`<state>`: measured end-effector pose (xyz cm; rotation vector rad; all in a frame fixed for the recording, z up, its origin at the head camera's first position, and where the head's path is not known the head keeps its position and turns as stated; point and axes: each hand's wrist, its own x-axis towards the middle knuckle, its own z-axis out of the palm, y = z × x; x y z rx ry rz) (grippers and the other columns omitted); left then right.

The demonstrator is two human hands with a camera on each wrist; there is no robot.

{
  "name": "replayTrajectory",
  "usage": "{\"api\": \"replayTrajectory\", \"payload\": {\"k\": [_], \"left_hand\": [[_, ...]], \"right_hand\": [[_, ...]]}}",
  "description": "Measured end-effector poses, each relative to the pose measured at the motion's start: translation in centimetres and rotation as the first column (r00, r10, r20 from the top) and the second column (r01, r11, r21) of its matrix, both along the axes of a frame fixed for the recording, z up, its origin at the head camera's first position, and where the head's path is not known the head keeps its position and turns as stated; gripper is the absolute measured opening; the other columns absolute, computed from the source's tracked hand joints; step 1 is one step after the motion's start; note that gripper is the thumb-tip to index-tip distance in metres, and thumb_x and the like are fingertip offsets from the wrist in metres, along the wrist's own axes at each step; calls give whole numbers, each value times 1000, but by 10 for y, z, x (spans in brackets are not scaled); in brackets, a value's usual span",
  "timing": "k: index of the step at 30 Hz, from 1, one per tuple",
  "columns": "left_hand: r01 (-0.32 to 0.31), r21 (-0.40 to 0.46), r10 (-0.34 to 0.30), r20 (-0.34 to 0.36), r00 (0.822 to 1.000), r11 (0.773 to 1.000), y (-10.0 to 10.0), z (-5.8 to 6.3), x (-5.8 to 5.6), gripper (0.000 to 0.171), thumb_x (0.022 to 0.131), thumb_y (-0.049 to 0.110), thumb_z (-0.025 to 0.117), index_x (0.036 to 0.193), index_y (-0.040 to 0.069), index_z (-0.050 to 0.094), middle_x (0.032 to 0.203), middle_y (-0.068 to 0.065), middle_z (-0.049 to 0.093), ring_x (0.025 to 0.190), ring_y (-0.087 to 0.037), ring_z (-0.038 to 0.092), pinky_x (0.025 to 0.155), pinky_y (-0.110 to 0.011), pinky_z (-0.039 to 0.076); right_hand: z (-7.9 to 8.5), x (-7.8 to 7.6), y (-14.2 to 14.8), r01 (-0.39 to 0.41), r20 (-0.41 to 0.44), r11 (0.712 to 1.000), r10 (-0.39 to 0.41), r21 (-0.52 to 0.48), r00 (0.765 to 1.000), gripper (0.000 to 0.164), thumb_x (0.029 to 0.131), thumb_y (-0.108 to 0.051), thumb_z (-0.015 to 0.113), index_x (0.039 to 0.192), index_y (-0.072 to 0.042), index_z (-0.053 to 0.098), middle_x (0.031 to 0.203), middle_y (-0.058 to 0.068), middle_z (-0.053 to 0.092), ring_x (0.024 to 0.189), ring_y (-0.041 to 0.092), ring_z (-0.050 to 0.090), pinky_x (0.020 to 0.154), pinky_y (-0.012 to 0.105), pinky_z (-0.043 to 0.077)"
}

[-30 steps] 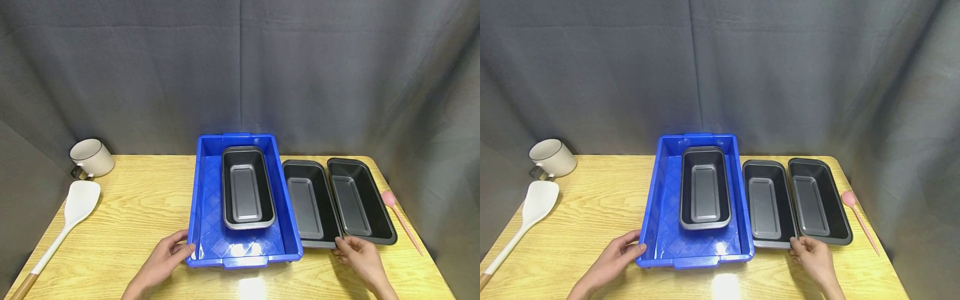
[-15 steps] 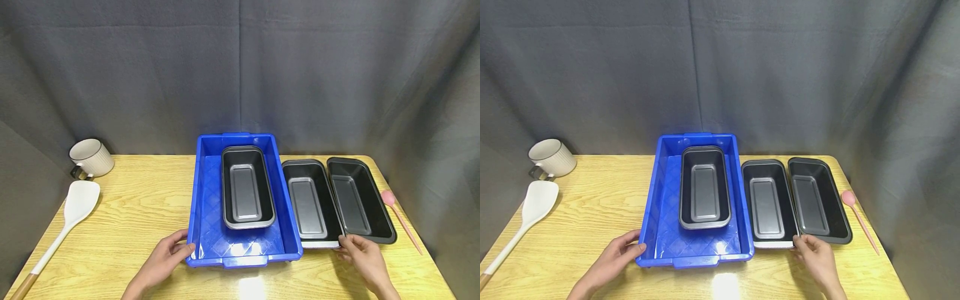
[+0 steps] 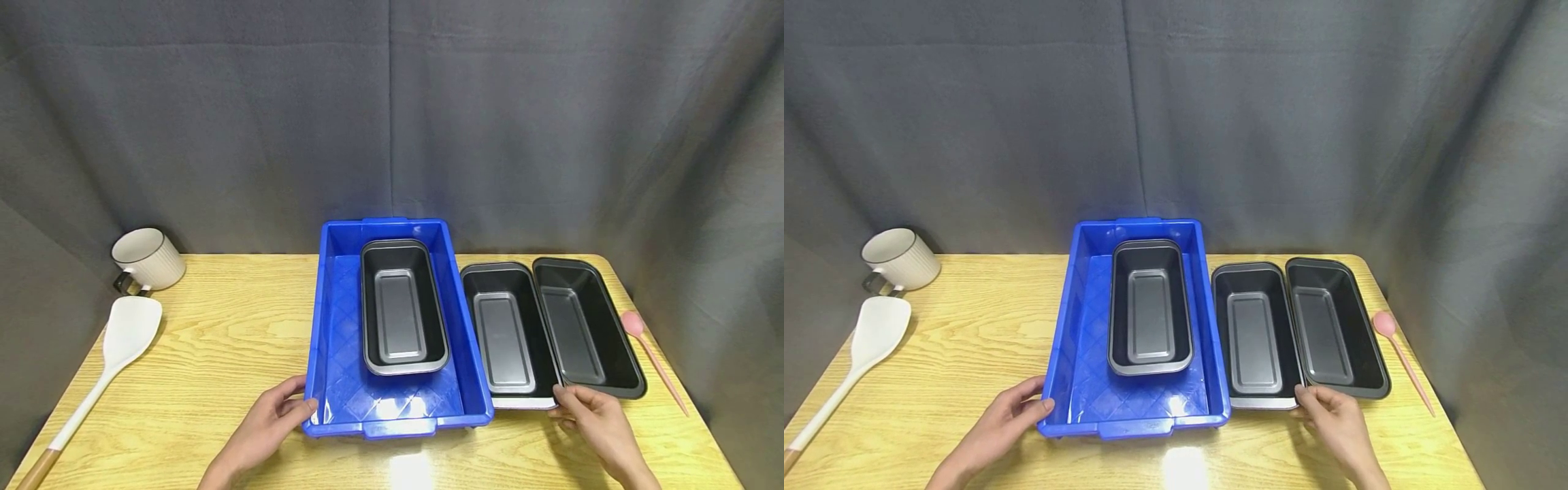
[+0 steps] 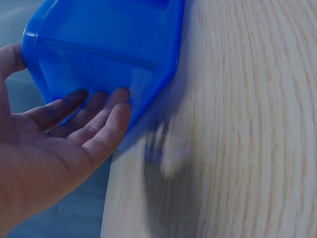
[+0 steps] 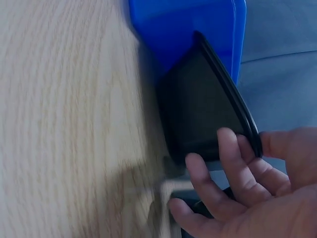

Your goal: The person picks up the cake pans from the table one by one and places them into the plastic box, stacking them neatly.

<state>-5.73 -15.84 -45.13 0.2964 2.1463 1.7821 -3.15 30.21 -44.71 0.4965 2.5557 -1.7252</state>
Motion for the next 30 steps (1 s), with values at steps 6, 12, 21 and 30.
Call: {"api": "replayTrajectory", "payload": {"k": [6, 12, 21, 30], "left_hand": [[-2, 1, 2, -3, 1000, 1000, 0, 1, 0, 45, 97, 17, 56, 132, -10, 46, 125, -30, 55, 101, -31, 65, 83, -27, 54], [-11, -14, 11, -2, 1000, 1000, 0, 0, 1, 46, 97, 17, 57, 132, -10, 46, 126, -30, 53, 102, -33, 65, 82, -28, 54], [-3, -3, 3, 2, 1000, 1000, 0, 0, 1, 45, 97, 17, 56, 133, -10, 46, 126, -30, 53, 100, -31, 65, 79, -30, 56], [1, 2, -1, 1, 1000, 1000, 0, 1, 1, 45, 98, 17, 56, 132, -10, 46, 125, -30, 54, 98, -31, 66, 77, -31, 56]], "right_hand": [[-2, -1, 2, -6, -32, 999, 7, 41, 999, 28, 98, -14, 57, 96, 12, 68, 73, -2, 70, 68, 6, 65, 63, 25, 55], [0, -1, 3, 37, -41, 999, -37, 7, 998, 29, 97, -13, 56, 97, 13, 68, 75, -7, 70, 72, 1, 64, 65, 22, 56], [-3, -2, 7, 103, -34, 990, -106, -100, 994, 24, 95, -16, 61, 91, 3, 74, 74, -7, 69, 72, 0, 63, 65, 21, 55], [-53, -9, 40, 121, -129, 969, -151, -217, 980, 45, 84, -36, 74, 97, 8, 71, 76, 0, 71, 75, 5, 66, 70, 24, 57]]}}
